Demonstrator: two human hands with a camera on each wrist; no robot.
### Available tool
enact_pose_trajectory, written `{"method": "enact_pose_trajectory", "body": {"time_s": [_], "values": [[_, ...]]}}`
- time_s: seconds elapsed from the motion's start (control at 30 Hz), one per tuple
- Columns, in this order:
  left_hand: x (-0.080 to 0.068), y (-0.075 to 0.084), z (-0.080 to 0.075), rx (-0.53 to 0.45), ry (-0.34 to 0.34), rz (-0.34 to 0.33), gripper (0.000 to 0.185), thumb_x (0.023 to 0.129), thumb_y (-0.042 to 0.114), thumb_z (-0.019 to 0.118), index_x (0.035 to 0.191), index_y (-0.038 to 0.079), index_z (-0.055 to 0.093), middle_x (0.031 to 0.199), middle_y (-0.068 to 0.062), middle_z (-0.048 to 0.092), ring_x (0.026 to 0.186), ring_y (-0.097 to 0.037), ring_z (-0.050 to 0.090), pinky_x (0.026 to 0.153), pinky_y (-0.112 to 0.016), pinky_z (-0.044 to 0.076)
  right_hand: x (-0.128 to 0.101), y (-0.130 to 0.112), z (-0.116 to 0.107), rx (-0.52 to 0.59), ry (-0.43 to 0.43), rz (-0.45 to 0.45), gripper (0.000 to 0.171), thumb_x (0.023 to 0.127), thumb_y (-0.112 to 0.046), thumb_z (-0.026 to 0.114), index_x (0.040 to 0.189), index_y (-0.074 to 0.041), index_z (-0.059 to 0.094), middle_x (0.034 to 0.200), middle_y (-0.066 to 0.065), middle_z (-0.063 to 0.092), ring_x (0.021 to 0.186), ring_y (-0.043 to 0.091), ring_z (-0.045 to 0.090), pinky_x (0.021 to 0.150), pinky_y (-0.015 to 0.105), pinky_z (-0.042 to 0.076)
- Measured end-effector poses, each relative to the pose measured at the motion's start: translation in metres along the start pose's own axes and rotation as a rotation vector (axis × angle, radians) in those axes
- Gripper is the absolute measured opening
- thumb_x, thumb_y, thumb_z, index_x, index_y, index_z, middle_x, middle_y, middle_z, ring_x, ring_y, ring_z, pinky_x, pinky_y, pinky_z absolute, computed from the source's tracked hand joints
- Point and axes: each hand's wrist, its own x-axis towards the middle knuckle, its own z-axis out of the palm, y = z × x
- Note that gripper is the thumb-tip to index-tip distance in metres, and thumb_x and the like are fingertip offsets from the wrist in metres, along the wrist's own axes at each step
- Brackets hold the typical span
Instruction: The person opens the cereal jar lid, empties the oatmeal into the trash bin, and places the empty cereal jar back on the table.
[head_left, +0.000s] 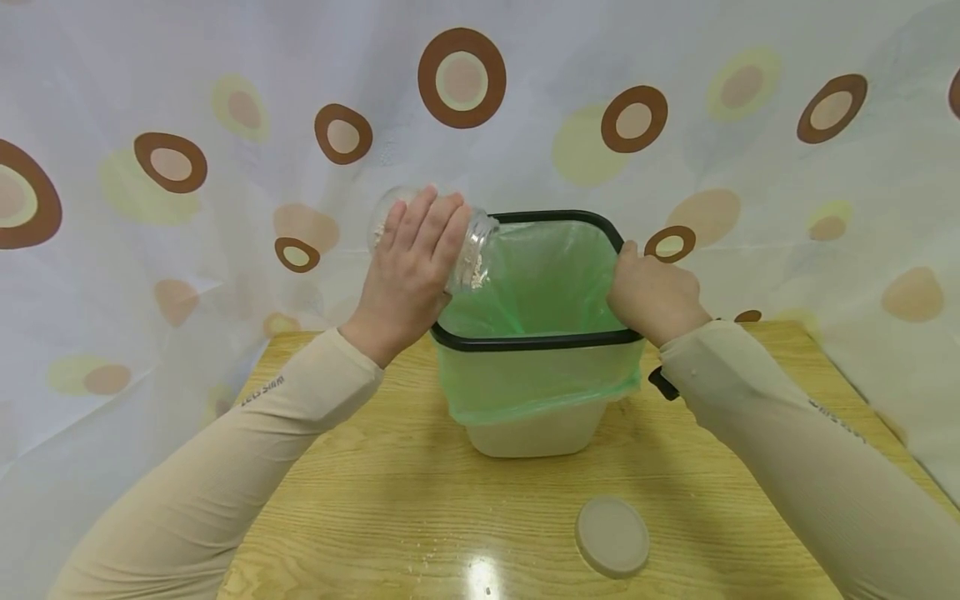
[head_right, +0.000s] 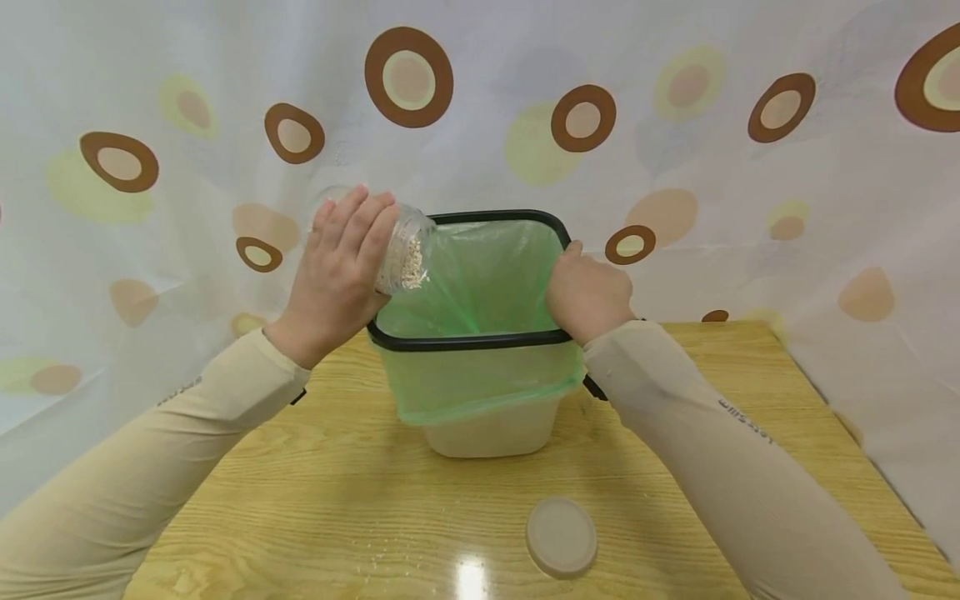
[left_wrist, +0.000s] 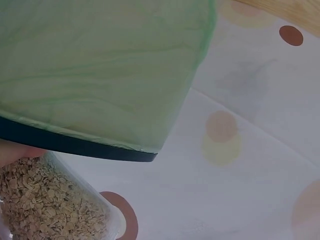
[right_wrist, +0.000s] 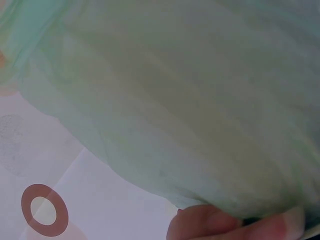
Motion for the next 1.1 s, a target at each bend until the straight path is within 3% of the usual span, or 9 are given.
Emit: {"method": "enact_pose_trajectory", "body": {"time_s": [0.47, 1.1], "values": [[0.0024, 0.0007, -0.0036, -0.006, -0.009, 0.004, 0.067, 0.066, -0.016, 0.054, 0.131, -0.003, 0.044, 0.133, -0.019, 0.049, 0.128, -0.039, 0.041, 0.109, -0.05, 0.027, -0.0011, -0.0008, -0.0017, -0.009, -0.009, -0.001, 0.055, 0.099, -0.008, 0.03, 0.147, 0.016, 0.014, 0.057, 0.014, 0.053, 0.044, 0.017, 0.033, 0.047, 0.035, 0.032], [0.0026, 0.0022, -0.0056, -0.01, -0.007, 0.044, 0.063, 0.07, -0.016, 0.051, 0.132, -0.002, 0.045, 0.134, -0.018, 0.048, 0.13, -0.039, 0.039, 0.108, -0.051, 0.027, -0.0009, -0.0036, -0.002, -0.017, -0.023, 0.014, 0.056, 0.1, -0.009, 0.031, 0.147, 0.016, 0.013, 0.059, 0.014, 0.055, 0.046, 0.019, 0.039, 0.051, 0.038, 0.036]]}}
